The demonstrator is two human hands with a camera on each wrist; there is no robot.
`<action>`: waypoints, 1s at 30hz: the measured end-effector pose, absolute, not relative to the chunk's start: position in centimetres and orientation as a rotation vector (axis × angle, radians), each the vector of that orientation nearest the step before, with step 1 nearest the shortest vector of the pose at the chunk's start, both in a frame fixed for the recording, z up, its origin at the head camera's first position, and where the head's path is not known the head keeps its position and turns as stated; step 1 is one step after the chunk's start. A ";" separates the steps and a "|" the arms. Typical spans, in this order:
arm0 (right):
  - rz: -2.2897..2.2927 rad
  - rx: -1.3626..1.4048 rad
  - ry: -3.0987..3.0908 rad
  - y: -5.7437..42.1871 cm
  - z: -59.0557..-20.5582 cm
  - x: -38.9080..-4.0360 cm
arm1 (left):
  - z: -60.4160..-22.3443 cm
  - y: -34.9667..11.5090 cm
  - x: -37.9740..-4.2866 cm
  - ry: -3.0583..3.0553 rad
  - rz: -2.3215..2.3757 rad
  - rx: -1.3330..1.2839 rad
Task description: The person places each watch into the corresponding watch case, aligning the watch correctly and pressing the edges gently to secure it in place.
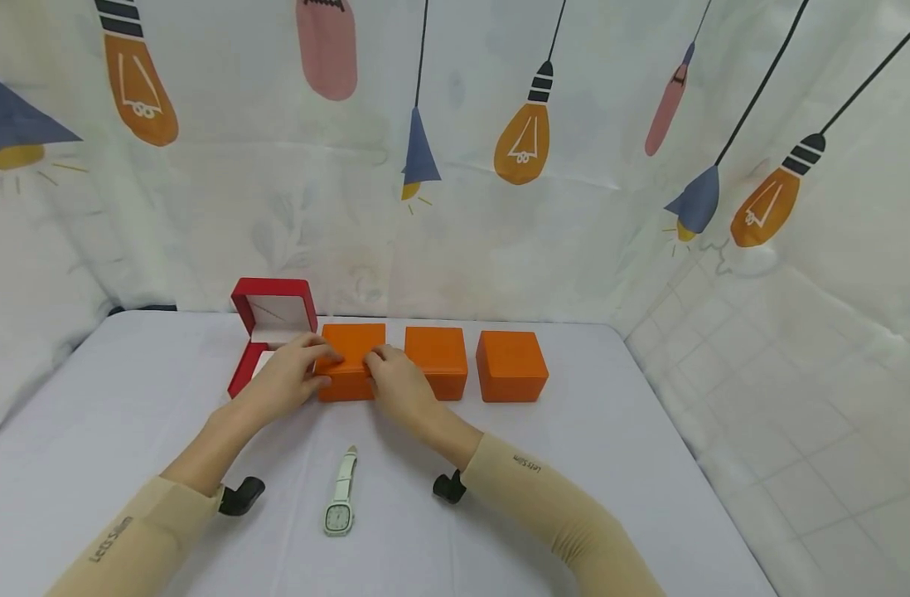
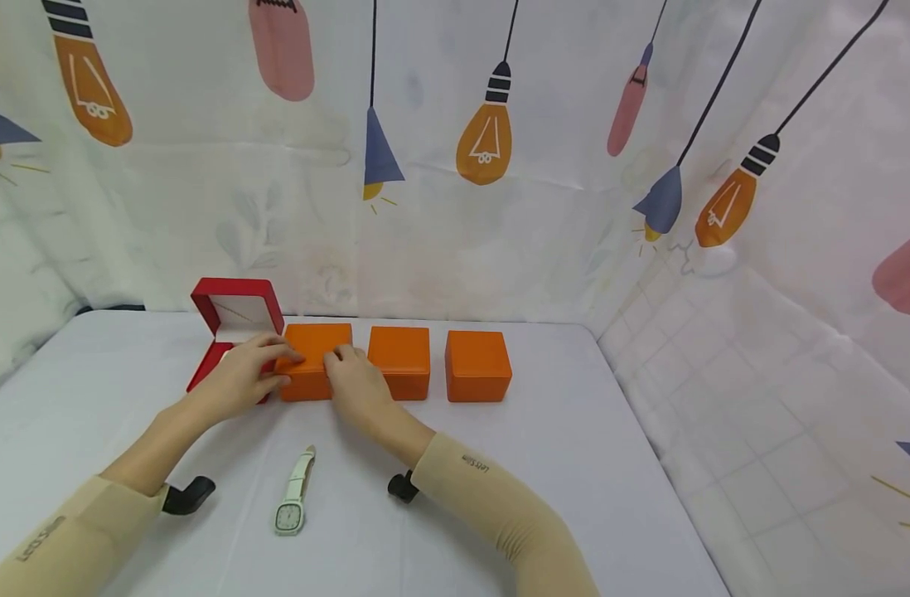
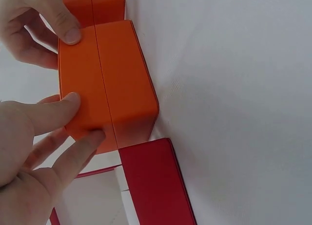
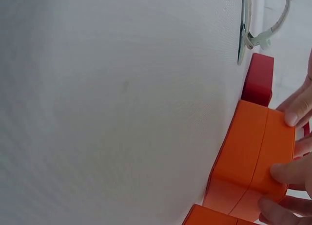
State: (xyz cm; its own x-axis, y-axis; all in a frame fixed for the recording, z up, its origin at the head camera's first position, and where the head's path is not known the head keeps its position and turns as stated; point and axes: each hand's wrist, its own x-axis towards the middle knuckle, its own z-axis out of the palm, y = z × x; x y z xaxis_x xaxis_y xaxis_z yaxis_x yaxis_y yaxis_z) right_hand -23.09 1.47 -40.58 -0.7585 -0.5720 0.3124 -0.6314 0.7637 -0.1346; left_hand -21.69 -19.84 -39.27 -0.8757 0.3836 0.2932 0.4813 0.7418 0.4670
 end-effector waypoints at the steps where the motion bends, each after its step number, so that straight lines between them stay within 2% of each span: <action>1: 0.328 0.941 -2.704 1.5 -40.6 -23.1 | -39.3 -19.9 -21.7 -2.762 -0.817 -0.694; 12: 0.260 0.955 -2.698 1.9 -40.3 -22.5 | -39.4 -20.1 -21.4 -2.768 -0.846 -0.688; 24: 0.478 0.986 -2.605 3.3 -39.9 -21.5 | -39.2 -20.5 -20.9 -2.716 -0.885 -0.688; 30: 0.608 0.984 -2.587 4.3 -39.7 -20.9 | -39.1 -21.1 -20.8 -2.703 -0.923 -0.604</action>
State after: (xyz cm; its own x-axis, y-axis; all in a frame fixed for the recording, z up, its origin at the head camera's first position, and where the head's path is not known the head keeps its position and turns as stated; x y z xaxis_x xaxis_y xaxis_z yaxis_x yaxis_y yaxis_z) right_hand -20.89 4.25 -39.75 -0.7176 -0.5541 0.4220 -0.6840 0.6748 -0.2772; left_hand -20.83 -21.07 -39.07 -0.8909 0.3088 0.3331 0.4481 0.7181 0.5325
